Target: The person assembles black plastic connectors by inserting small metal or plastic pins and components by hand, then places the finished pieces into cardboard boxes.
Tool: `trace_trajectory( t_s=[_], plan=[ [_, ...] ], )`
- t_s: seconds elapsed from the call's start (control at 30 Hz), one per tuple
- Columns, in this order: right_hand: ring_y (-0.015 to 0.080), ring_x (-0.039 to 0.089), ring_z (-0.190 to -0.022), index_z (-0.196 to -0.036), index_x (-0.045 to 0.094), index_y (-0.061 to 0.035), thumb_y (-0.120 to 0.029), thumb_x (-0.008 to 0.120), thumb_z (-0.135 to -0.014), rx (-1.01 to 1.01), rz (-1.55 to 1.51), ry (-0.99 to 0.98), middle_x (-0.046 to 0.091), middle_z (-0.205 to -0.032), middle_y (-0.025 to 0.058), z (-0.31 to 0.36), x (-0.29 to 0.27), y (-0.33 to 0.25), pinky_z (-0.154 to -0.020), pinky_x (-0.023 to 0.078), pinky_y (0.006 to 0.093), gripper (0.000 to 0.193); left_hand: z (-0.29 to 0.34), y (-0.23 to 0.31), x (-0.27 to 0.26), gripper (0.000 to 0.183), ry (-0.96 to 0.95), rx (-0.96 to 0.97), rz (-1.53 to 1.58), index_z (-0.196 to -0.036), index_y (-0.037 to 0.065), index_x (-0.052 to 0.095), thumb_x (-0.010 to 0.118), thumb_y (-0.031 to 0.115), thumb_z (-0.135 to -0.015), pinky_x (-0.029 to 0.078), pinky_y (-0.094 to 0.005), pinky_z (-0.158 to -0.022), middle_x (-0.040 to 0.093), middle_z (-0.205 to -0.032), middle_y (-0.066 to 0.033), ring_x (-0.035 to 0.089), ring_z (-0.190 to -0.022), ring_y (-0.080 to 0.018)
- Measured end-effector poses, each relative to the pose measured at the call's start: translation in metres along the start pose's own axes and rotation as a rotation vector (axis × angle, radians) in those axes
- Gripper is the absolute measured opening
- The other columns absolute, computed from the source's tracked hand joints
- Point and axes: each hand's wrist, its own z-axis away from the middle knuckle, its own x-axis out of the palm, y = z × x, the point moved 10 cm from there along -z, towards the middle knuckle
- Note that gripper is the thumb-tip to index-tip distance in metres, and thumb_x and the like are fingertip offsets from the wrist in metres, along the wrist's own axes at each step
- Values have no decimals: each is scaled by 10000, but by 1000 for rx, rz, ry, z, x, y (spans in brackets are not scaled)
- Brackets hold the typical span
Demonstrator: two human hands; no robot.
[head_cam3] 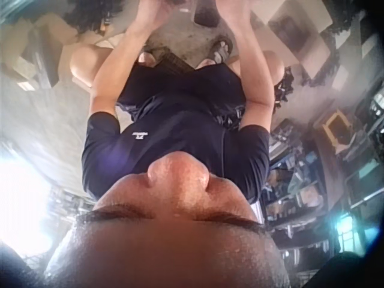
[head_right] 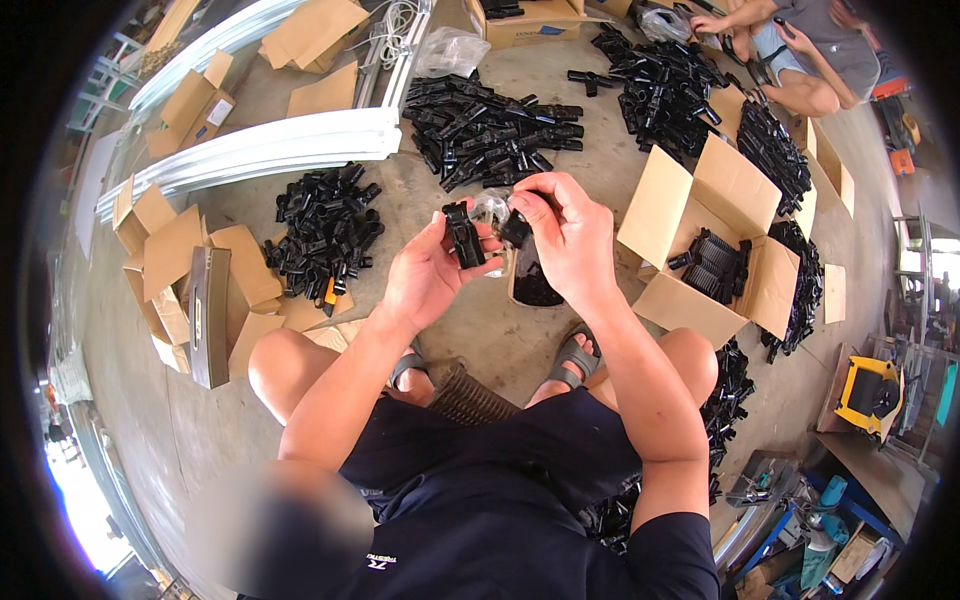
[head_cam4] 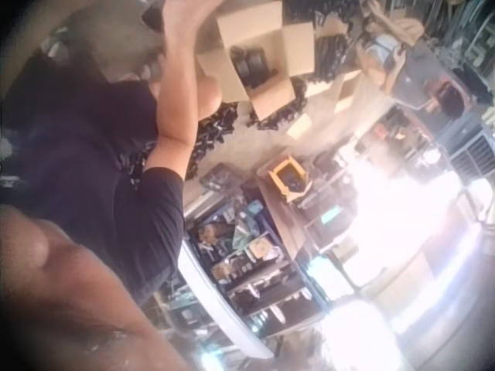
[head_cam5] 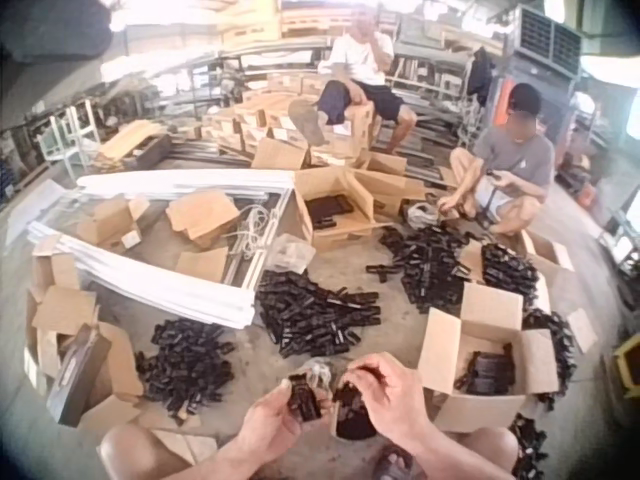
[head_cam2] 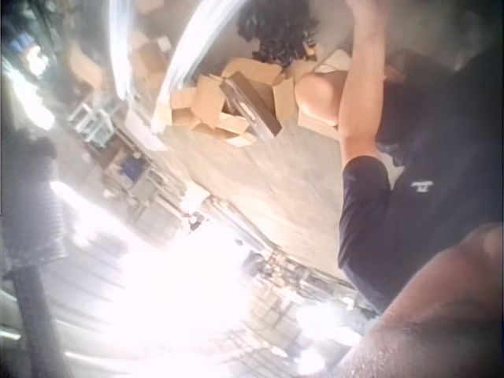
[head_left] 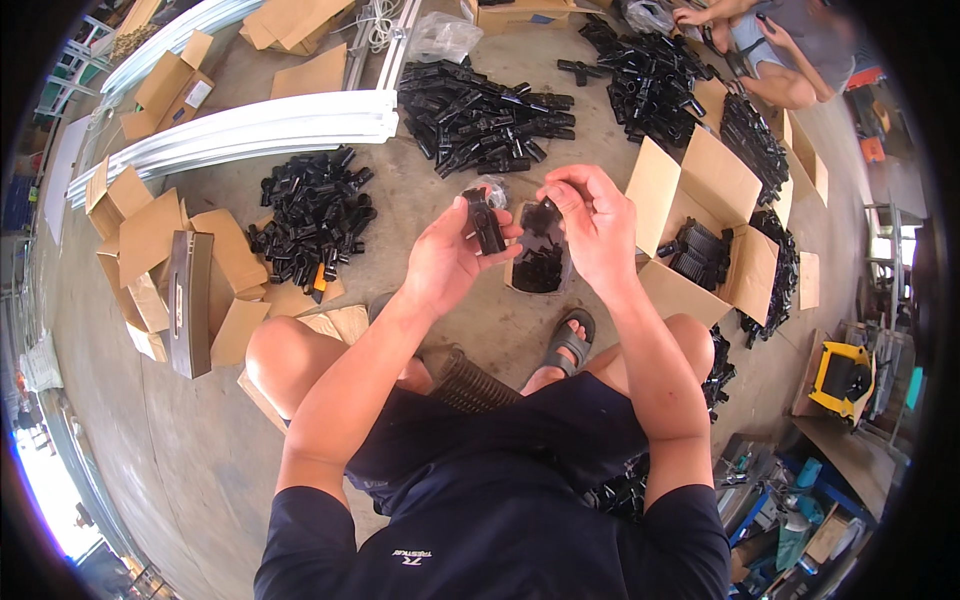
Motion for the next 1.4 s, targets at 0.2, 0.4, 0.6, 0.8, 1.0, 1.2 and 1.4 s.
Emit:
trace_trajectory(
  t_s=[0.2, 0.4, 0.6, 0.8, 1.0, 1.2, 1.4],
  plan=[
    [198, 730, -946, -1033, 673, 19, 66, 685, -914, -255, -67, -170, 715, -1116, 146, 20, 30, -18, -791, 594, 295, 129, 3, 20, 6, 415, 44, 150, 31, -1455, 98, 487, 473, 316, -1102, 559, -467, -988, 680, -1200, -102, 671, -1127, -267],
    [143, 678, -826, -1118, 643, 27, 59, 702, -907, 17, -70, -243, 707, -1018, 98, 31, 57, 0, -716, 567, 289, 222, 5, 30, -17, 388, 163, 215, 1, -1430, 101, 534, 548, 268, -1080, 549, -419, -950, 691, -1203, -88, 663, -1115, -223],
    [98, 645, -734, -1073, 631, 35, -19, 700, -911, 322, -106, -264, 684, -854, 78, 36, 77, 50, -652, 523, 274, 184, 9, 15, -18, 368, 193, 190, -5, -1394, 105, 560, 609, 223, -1049, 521, -419, -977, 684, -1217, -76, 637, -1150, -215],
    [105, 671, -767, -1015, 594, 34, -8, 716, -922, -222, 146, -169, 667, -985, 93, 26, 65, -4, -638, 538, 292, 159, 5, 20, -21, 269, 181, 226, 0, -1297, 88, 583, 615, 144, -1036, 514, -459, -1036, 655, -1220, -77, 604, -1242, -256],
    [146, 699, -900, -1167, 547, -11, -32, 702, -967, 321, -464, -463, 670, -1041, 77, 48, 89, 29, -703, 573, 296, 254, 6, 22, -18, 254, 119, 266, -32, -1292, 67, 570, 590, 118, -1044, 523, -445, -1044, 654, -1202, -87, 606, -1241, -278],
    [161, 701, -1015, -1276, 562, -2, 1, 690, -956, 56, -239, -342, 696, -1193, 113, 36, 63, 5, -760, 588, 299, 345, 10, 23, -11, 294, 136, 237, -36, -1319, 76, 577, 613, 107, -1029, 531, -407, -1006, 662, -1219, -66, 632, -1169, -214],
    [182, 729, -1006, -1354, 580, -21, 5, 707, -922, -35, -56, -358, 724, -1179, 156, 38, 62, -4, -757, 601, 299, 451, 12, 21, -11, 295, 179, 245, -96, -1288, 70, 594, 659, 126, -1006, 540, -389, -969, 669, -1196, -39, 642, -1104, -171]
  ],
)
